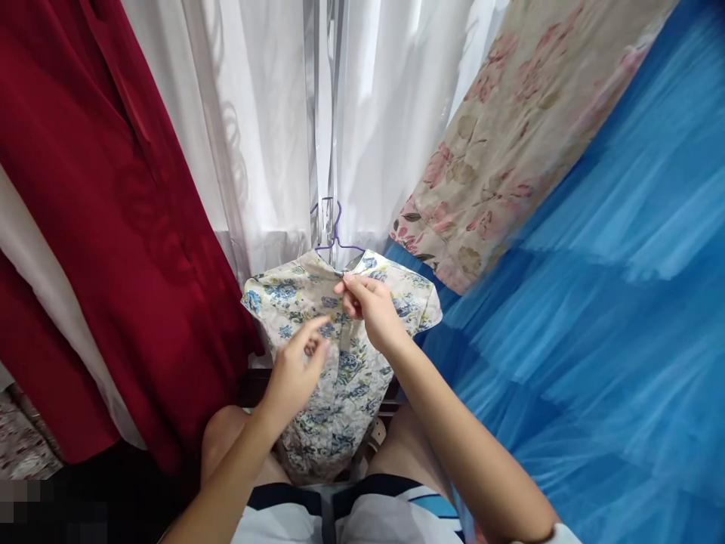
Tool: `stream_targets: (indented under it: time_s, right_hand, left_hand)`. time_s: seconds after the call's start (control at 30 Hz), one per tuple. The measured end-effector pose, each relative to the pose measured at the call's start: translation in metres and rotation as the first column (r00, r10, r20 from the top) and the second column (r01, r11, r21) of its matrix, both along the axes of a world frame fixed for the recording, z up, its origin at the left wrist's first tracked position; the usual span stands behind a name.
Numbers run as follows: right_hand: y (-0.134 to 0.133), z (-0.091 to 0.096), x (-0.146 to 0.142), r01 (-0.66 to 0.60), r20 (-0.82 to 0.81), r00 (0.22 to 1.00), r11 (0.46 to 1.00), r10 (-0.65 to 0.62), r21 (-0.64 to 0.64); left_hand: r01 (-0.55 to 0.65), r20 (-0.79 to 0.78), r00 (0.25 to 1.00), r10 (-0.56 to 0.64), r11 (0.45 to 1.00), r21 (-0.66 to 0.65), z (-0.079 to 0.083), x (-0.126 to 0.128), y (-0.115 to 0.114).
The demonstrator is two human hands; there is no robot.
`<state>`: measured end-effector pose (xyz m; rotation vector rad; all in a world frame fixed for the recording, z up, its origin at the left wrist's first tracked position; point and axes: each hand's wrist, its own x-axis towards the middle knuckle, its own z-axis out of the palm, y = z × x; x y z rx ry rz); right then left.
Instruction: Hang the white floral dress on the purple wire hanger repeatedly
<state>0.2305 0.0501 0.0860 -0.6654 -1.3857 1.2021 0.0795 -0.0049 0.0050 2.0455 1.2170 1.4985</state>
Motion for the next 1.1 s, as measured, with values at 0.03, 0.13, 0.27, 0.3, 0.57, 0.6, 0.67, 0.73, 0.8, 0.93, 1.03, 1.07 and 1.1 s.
stream_targets:
  time_s: [0.03,0.13,0.27,0.3,0.57,0.6,0.67,0.73,0.8,0.93,1.03,1.07,1.1]
  right_hand:
    - [-0.002,0.000,0.001,0.011,0.024,1.000,1.000,-0.012,0.023]
    - [-0.004,0.000,0.006,0.017,0.089,0.996,0.995,-0.026,0.099]
    - [0.009,-0.011,0.010,0.053,0.190,0.977,0.973,-0.096,0.223]
    - [0.015,-0.017,0.010,0.078,0.211,0.969,0.968,-0.130,0.238]
    - [0.021,-0.070,0.015,0.026,0.398,0.916,0.997,-0.054,0.076]
    - [0.016,-0.071,0.016,0.013,0.401,0.915,0.998,-0.037,0.063]
    - [0.005,-0.070,0.018,-0.011,0.406,0.914,0.999,-0.010,0.048]
    - [-0.003,-0.068,0.016,-0.035,0.415,0.910,0.998,0.013,0.047]
    - [-0.008,-0.068,0.015,-0.044,0.405,0.914,0.998,0.025,0.039]
    - [-0.003,-0.078,0.030,0.040,0.314,0.949,0.999,-0.042,0.012]
    - [0.006,-0.093,0.059,0.172,0.243,0.955,0.985,-0.169,0.010]
    - [0.009,-0.098,0.069,0.216,0.233,0.949,0.976,-0.211,0.005]
    - [0.011,-0.104,0.078,0.258,0.229,0.940,0.966,-0.251,-0.001]
  left_hand:
    - [-0.017,0.017,1.000,0.016,0.998,0.064,0.020,0.000,0.009]
    - [-0.013,-0.044,0.999,0.021,0.983,0.182,0.065,0.004,0.036]
    - [0.008,-0.129,0.991,0.026,0.966,0.257,0.080,0.017,0.057]
    - [-0.009,-0.116,0.992,0.043,0.960,0.280,0.079,0.020,0.059]
    - [-0.318,0.415,0.895,0.165,0.888,0.331,0.090,-0.048,0.095]
    - [-0.331,0.472,0.865,0.167,0.899,0.287,0.086,-0.066,0.105]
    - [-0.370,0.605,0.765,0.219,0.919,0.135,0.068,-0.097,0.125]
    - [-0.356,0.696,0.640,0.326,0.928,-0.107,0.040,-0.115,0.139]
    - [-0.298,0.668,0.614,0.421,0.907,-0.298,0.007,-0.119,0.143]
    - [-0.108,0.531,0.759,0.376,0.878,-0.467,-0.046,-0.102,0.132]
    - [0.038,0.433,0.865,0.256,0.825,-0.564,-0.062,-0.087,0.124]
    - [0.069,0.404,0.889,0.217,0.808,-0.585,-0.063,-0.083,0.123]
    - [0.092,0.377,0.909,0.179,0.796,-0.599,-0.064,-0.078,0.122]
